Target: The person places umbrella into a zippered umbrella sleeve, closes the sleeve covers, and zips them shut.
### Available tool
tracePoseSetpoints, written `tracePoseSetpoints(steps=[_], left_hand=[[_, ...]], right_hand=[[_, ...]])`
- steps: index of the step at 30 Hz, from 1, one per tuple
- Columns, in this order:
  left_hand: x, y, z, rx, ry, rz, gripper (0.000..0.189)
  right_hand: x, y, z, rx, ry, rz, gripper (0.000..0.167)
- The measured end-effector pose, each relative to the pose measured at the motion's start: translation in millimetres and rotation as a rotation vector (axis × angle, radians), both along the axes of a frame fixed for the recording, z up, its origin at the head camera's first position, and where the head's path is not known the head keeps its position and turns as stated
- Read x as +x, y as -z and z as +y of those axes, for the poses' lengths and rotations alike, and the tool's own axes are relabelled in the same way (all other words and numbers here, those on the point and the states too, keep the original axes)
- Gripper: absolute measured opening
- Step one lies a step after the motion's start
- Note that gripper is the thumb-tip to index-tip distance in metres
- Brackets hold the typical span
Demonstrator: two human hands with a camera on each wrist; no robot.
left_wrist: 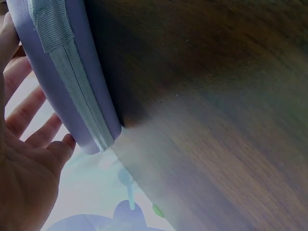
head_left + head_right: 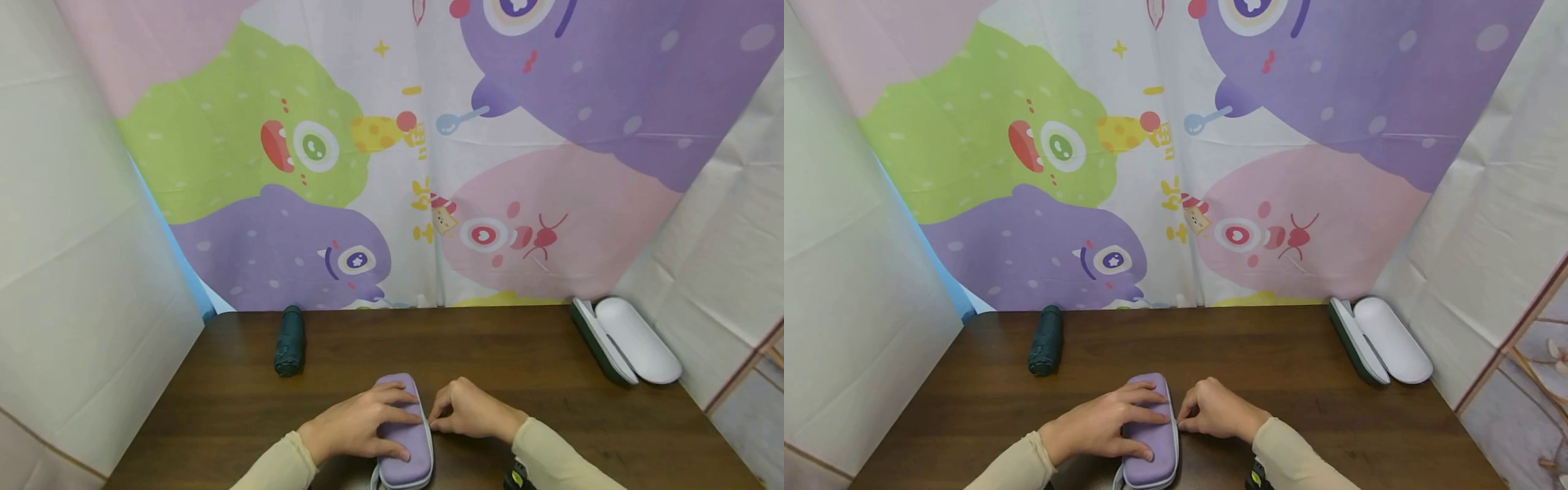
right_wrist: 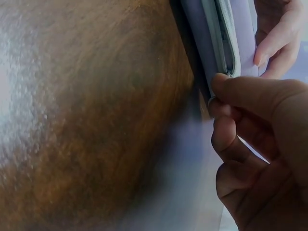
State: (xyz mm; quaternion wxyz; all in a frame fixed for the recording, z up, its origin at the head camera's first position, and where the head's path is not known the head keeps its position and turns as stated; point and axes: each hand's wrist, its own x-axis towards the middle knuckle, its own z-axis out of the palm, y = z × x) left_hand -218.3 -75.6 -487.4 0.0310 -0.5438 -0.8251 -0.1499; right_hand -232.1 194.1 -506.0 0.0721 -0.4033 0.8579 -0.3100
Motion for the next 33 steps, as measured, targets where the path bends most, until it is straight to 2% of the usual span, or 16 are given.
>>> tracePoseSetpoints(steps=[9, 14, 21, 27, 33], left_hand=[[0.2, -1.4, 0.6, 0.007, 0.000, -0.017, 0.054], [0.3, -1.2, 1.1, 0.009, 0.005, -0.025, 0.054], [0.5, -0.3, 0.1, 0.014, -0.004, -0.029, 0.054], [0.7, -0.4, -0.9, 0.008, -0.013, -0.038, 0.054], [1.4, -0.5, -1.1, 0.006, -0.017, -0.052, 0.054]], right_hand=[[7.8, -4.4, -3, -0.017, 0.017, -0.027, 0.016], [11.9, -5.3, -5, -0.031, 0.024, -0.075, 0.021], [14.7, -6.8, -7, 0.009, 0.051, -0.147, 0.019], [16.6, -4.8, -7, 0.044, 0.009, -0.087, 0.021], [19.1, -0.6, -6, 0.008, -0.020, -0.068, 0.019]])
